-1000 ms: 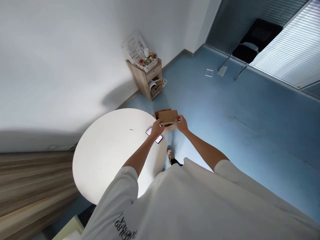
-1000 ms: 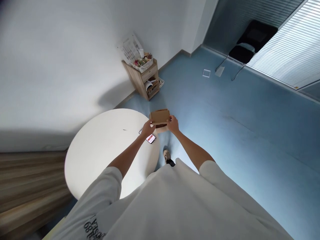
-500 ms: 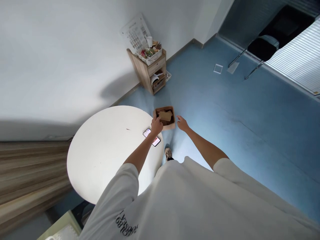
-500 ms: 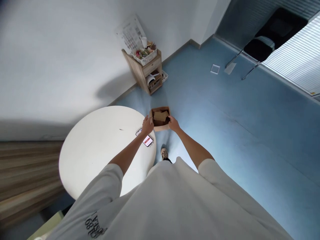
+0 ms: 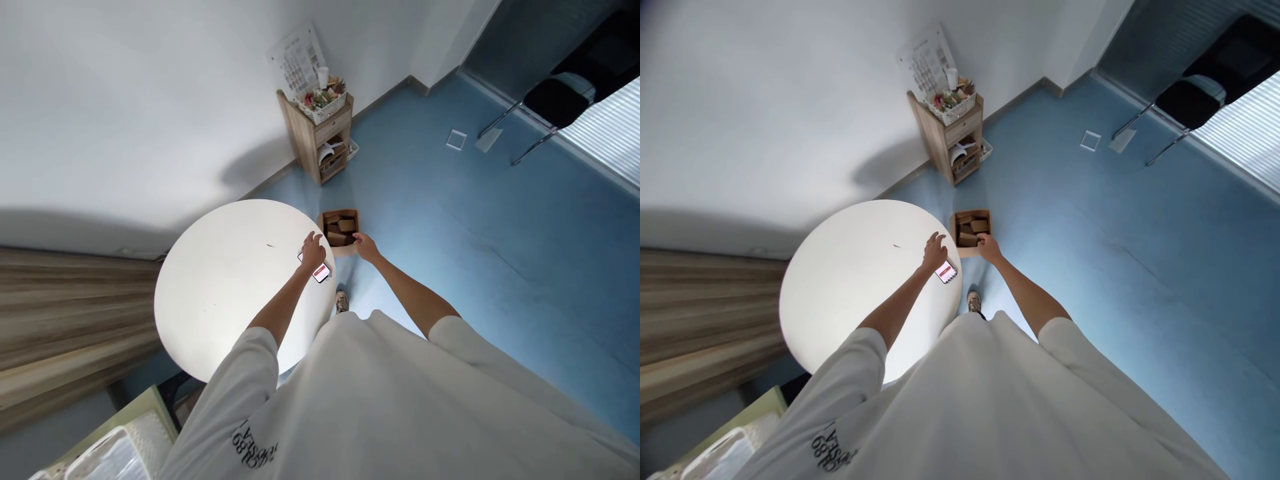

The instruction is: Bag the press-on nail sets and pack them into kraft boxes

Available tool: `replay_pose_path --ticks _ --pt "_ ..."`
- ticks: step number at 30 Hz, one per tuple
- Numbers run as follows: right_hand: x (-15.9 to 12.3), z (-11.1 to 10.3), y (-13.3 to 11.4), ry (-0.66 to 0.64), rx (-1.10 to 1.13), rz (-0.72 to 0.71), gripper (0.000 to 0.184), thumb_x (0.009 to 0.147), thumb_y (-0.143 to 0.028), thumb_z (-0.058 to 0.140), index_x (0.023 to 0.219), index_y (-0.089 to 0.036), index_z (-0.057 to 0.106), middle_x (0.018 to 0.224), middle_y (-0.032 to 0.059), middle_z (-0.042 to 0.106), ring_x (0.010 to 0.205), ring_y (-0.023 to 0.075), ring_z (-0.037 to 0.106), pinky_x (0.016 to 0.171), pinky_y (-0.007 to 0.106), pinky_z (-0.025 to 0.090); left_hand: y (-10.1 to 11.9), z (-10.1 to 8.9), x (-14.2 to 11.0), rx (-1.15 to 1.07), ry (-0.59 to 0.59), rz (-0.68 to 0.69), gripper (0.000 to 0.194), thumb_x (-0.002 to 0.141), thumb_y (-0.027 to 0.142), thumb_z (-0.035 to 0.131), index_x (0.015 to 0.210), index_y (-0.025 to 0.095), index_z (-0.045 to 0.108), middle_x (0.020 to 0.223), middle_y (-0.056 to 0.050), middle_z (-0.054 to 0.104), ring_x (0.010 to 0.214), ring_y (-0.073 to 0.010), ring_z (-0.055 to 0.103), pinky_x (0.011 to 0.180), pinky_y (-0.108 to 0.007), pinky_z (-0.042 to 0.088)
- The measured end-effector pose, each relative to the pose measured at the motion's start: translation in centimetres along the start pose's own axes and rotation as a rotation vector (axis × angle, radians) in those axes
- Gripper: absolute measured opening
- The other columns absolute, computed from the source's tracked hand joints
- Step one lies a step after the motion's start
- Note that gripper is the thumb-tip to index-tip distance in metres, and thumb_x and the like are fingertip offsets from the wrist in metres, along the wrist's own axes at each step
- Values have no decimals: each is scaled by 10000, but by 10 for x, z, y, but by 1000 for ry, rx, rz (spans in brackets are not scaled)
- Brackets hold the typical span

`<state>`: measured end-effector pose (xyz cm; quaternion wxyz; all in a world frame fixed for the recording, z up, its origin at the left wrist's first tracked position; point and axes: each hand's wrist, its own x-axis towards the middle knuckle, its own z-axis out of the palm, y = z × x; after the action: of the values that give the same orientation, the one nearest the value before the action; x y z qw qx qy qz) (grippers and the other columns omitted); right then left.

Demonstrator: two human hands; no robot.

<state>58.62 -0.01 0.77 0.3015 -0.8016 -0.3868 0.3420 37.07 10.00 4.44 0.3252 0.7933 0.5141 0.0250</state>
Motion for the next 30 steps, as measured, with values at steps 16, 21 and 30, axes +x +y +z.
replay_pose_path --ticks 16,21,30 --pt "-90 122 -99 -113 -18 -138 416 874 -112 539 1233 -187 735 1352 114 733 1128 235 727 1069 419 581 -132 -71 -145 -89 84 -125 590 978 189 514 1565 237 479 1691 -141 427 1575 -335 391 1276 -541 367" --pt "-136 183 -122 -196 -60 -212 406 895 -106 525 1229 -176 745 1359 123 726 1224 238 693 1144 399 522 -188 -81 -199 -113 97 -188 591 980 196 513 1569 239 472 1690 -142 426 1557 -352 411 1258 -551 382" --pt "-184 237 -159 -344 -100 -272 434 930 -132 522 1315 -170 720 1418 140 695 1191 238 705 1118 394 535 -236 -102 -263 -140 173 -268 607 984 200 503 1589 219 452 1700 -153 415 1557 -359 411 1257 -554 381"
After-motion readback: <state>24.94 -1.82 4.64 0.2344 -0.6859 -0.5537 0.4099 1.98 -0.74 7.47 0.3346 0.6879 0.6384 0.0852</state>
